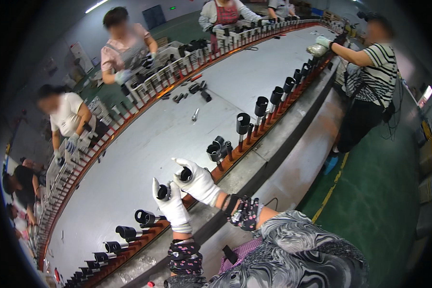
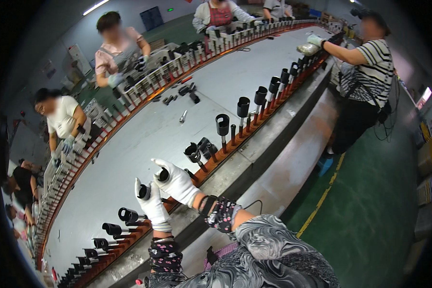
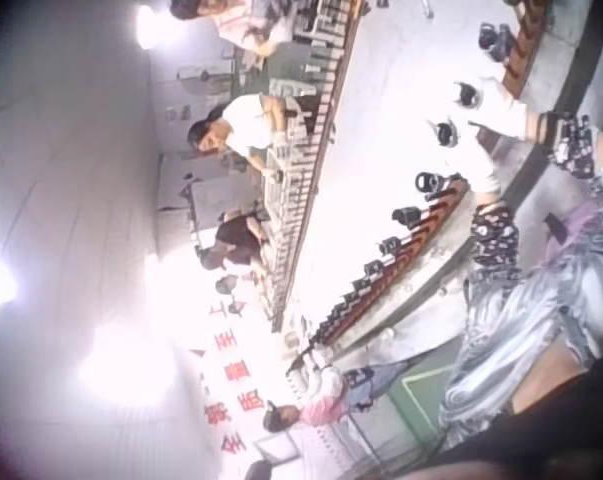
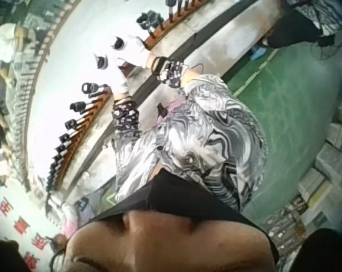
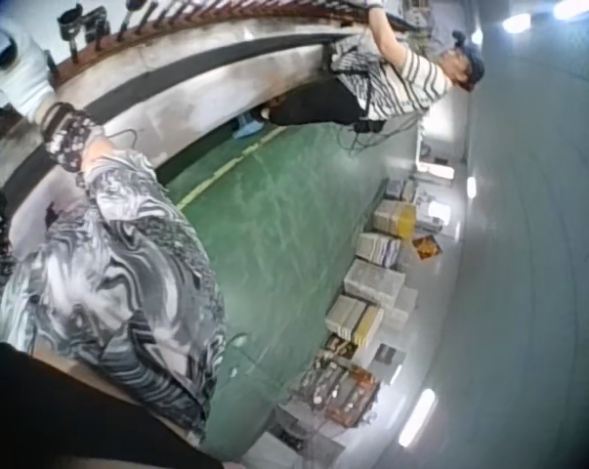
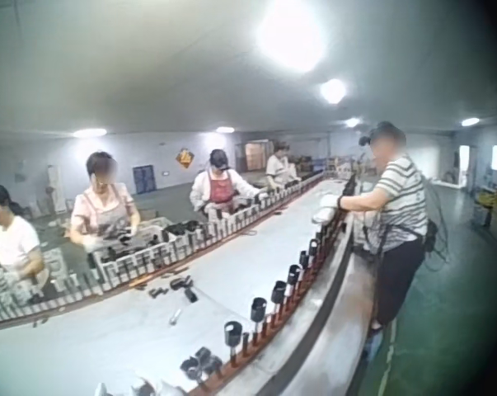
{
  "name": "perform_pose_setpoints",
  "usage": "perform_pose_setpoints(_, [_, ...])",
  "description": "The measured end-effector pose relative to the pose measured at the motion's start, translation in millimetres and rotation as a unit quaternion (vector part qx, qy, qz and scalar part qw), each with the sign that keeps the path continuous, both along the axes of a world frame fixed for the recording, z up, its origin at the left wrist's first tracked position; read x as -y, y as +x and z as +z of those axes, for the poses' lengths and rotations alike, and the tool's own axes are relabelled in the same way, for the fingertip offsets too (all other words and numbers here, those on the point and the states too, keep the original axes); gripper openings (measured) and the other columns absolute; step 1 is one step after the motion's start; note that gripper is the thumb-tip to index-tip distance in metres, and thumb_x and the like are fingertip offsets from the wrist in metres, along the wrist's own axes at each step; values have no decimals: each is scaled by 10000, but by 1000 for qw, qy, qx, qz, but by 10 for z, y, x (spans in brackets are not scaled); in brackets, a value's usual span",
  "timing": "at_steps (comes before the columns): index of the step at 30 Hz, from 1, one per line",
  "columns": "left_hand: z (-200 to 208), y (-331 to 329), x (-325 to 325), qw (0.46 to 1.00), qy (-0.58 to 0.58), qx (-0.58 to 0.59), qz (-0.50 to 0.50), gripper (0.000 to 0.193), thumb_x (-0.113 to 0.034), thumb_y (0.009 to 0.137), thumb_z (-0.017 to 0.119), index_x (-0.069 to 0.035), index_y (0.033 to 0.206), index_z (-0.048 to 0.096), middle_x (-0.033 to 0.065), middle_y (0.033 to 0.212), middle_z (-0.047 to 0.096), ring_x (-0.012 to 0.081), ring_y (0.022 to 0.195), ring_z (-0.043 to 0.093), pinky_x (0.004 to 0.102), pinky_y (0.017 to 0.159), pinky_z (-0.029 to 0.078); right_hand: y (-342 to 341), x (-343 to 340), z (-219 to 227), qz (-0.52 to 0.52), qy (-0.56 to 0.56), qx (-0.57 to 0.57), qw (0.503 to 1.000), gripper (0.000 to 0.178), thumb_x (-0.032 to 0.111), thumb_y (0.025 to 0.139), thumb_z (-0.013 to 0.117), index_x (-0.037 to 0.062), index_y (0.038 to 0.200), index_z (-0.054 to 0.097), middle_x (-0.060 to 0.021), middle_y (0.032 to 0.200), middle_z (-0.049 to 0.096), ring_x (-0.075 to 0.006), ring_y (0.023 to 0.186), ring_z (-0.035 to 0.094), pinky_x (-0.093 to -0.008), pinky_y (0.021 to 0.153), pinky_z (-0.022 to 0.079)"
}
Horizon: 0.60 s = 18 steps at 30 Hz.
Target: The worker is assembling small black cylindrical plastic components on an industrial assembly line table.
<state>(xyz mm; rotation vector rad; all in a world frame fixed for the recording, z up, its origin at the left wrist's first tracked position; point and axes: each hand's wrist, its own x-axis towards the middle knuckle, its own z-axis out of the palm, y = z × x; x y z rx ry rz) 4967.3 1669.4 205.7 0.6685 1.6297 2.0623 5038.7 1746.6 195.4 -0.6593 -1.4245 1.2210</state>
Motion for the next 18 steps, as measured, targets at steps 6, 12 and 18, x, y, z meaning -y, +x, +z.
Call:
perform_pose_setpoints(6, [-713, 266, 883, 981, -124, -127, 80, 671, -48, 940, 658, 32, 1536, 362, 169, 1449, 522, 249, 1325, 515, 385, 1154, 381, 510, 486, -546, 107, -63, 199, 972, 468, 50, 954, 678, 14, 1405, 562, -98, 1271, 691, -188, 1173, 657, -302, 1025, 508])
perform_pose_setpoints(12, [-403, 464, 748, 924, -92, -369, -37, 706, -62, 897, 720, 39, 1514, 392, 226, 1495, 488, 328, 1397, 483, 407, 1167, 379, 554, -100, -198, -192, -30, -106, 975, 605, 61, 941, 714, -44, 1468, 437, -182, 1405, 557, -221, 1253, 571, -324, 1088, 461])
perform_pose_setpoints(18, [64, 113, 34, 983, -33, -169, -69, 839, -34, 888, 754, -44, 1591, 297, 118, 1285, 584, 157, 1115, 591, 304, 980, 510, 79, -567, -70, -135, 85, 61, 985, 382, 129, 884, 791, 61, 1248, 702, -45, 965, 738, -106, 765, 646, -245, 736, 537])
